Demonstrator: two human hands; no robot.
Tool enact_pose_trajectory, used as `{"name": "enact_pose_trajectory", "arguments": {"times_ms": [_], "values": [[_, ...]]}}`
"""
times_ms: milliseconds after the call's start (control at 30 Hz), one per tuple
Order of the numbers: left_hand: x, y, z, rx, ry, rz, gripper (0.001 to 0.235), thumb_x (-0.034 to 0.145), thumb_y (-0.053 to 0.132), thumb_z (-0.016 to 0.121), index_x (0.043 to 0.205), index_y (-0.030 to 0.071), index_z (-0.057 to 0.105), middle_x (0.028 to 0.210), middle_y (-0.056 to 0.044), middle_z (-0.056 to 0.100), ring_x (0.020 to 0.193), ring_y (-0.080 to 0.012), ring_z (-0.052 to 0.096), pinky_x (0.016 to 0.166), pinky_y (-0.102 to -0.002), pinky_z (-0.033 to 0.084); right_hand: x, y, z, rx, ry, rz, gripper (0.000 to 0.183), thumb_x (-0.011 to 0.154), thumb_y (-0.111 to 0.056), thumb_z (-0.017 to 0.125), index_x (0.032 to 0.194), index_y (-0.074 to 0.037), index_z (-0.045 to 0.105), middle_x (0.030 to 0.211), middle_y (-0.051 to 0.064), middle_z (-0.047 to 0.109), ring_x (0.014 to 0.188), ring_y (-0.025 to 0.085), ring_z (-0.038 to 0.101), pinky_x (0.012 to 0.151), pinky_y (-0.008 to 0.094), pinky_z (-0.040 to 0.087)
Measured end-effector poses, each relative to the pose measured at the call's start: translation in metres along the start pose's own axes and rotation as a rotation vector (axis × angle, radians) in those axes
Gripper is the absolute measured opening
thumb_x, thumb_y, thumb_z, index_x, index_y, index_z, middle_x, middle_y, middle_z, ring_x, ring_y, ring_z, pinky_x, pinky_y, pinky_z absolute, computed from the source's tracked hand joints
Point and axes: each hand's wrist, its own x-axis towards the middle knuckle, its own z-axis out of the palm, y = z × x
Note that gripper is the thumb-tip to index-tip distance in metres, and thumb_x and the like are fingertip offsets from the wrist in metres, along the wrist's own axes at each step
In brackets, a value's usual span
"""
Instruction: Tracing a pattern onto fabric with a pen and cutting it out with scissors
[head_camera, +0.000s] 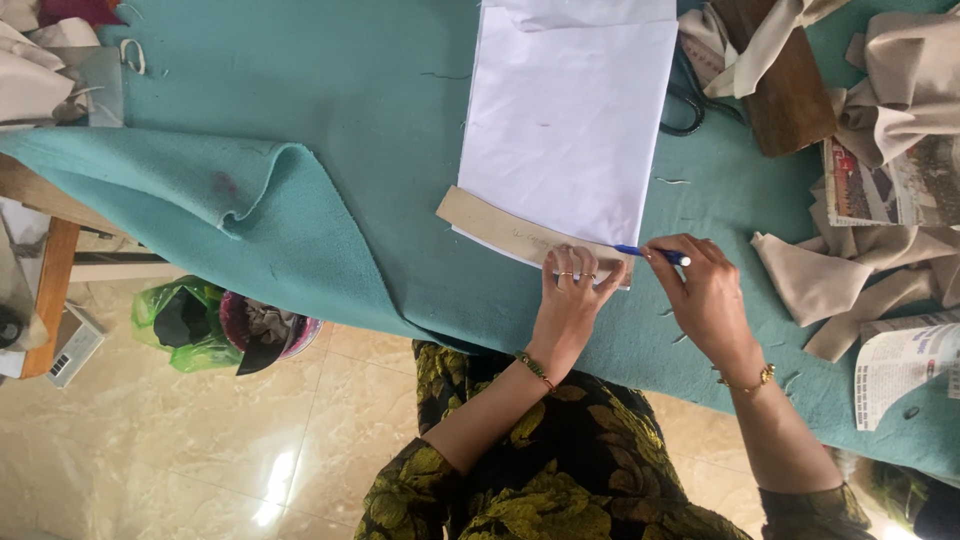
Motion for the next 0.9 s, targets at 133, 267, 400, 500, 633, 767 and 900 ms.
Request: {"name": "enact_pose_trajectory", "arguments": {"times_ms": [133,267,400,500,633,767,900], "values": [[0.002,-0.001,-0.001,0.027,-0.073,0.017,0.054,0.094,0.020,0.064,0.143,0.036,0.049,0.132,-0.021,0.048,0.128,-0.0468,0.052,0.106,-0.061,0.045,-0.004,0.001,-0.010,-0.041,-0.004,0.008,0.005,0.105,-0.012,0.070,0.102,-0.008,0.071,0.092,0.014,0.072,0.086,0.041,0.069,0.078,0.048,0.054],[0.004,0.000,-0.002,0.060,-0.113,0.015,0.053,0.097,0.018,0.061,0.145,0.036,0.047,0.133,-0.022,0.048,0.126,-0.0458,0.054,0.104,-0.061,0.046,-0.012,0.009,-0.009,-0.101,0.028,0.002,0.006,0.107,-0.014,0.071,0.102,-0.012,0.072,0.091,0.007,0.073,0.085,0.034,0.070,0.082,0.042,0.055],[0.006,0.000,-0.004,0.046,-0.177,0.027,0.054,0.099,0.018,0.058,0.148,0.037,0.045,0.135,-0.022,0.048,0.127,-0.0447,0.053,0.105,-0.061,0.045,-0.008,0.001,-0.010,-0.028,0.042,0.045,0.006,0.108,-0.014,0.069,0.103,-0.011,0.072,0.095,0.007,0.074,0.087,0.036,0.069,0.079,0.045,0.054],[0.009,-0.002,-0.011,0.047,-0.207,0.034,0.055,0.100,0.018,0.056,0.150,0.037,0.044,0.135,-0.021,0.048,0.127,-0.0432,0.053,0.104,-0.061,0.046,-0.004,-0.002,-0.009,0.000,0.038,0.031,0.007,0.107,-0.012,0.068,0.102,-0.009,0.071,0.094,0.010,0.074,0.087,0.039,0.068,0.077,0.047,0.053],[0.009,-0.001,-0.009,0.059,-0.174,0.028,0.055,0.099,0.018,0.057,0.149,0.038,0.045,0.133,-0.020,0.049,0.124,-0.0408,0.055,0.104,-0.060,0.046,-0.010,0.007,-0.005,-0.036,0.064,0.006,0.006,0.107,-0.011,0.070,0.102,-0.009,0.071,0.093,0.010,0.073,0.088,0.037,0.069,0.078,0.045,0.054],[0.007,-0.002,-0.005,0.074,-0.120,0.028,0.054,0.096,0.017,0.060,0.146,0.035,0.048,0.131,-0.021,0.051,0.123,-0.0425,0.055,0.102,-0.060,0.047,-0.010,0.004,-0.011,-0.138,0.099,-0.073,0.006,0.105,-0.009,0.071,0.100,-0.008,0.071,0.095,0.010,0.069,0.093,0.034,0.068,0.087,0.043,0.053],[-0.003,-0.005,0.025,-0.017,-0.055,0.035,0.057,0.097,0.013,0.058,0.149,0.033,0.044,0.133,-0.022,0.051,0.127,-0.0429,0.054,0.104,-0.062,0.046,-0.004,0.001,-0.004,-0.019,0.057,-0.033,0.016,0.104,0.007,0.059,0.114,-0.003,0.065,0.105,0.015,0.065,0.098,0.038,0.066,0.089,0.046,0.052]]}}
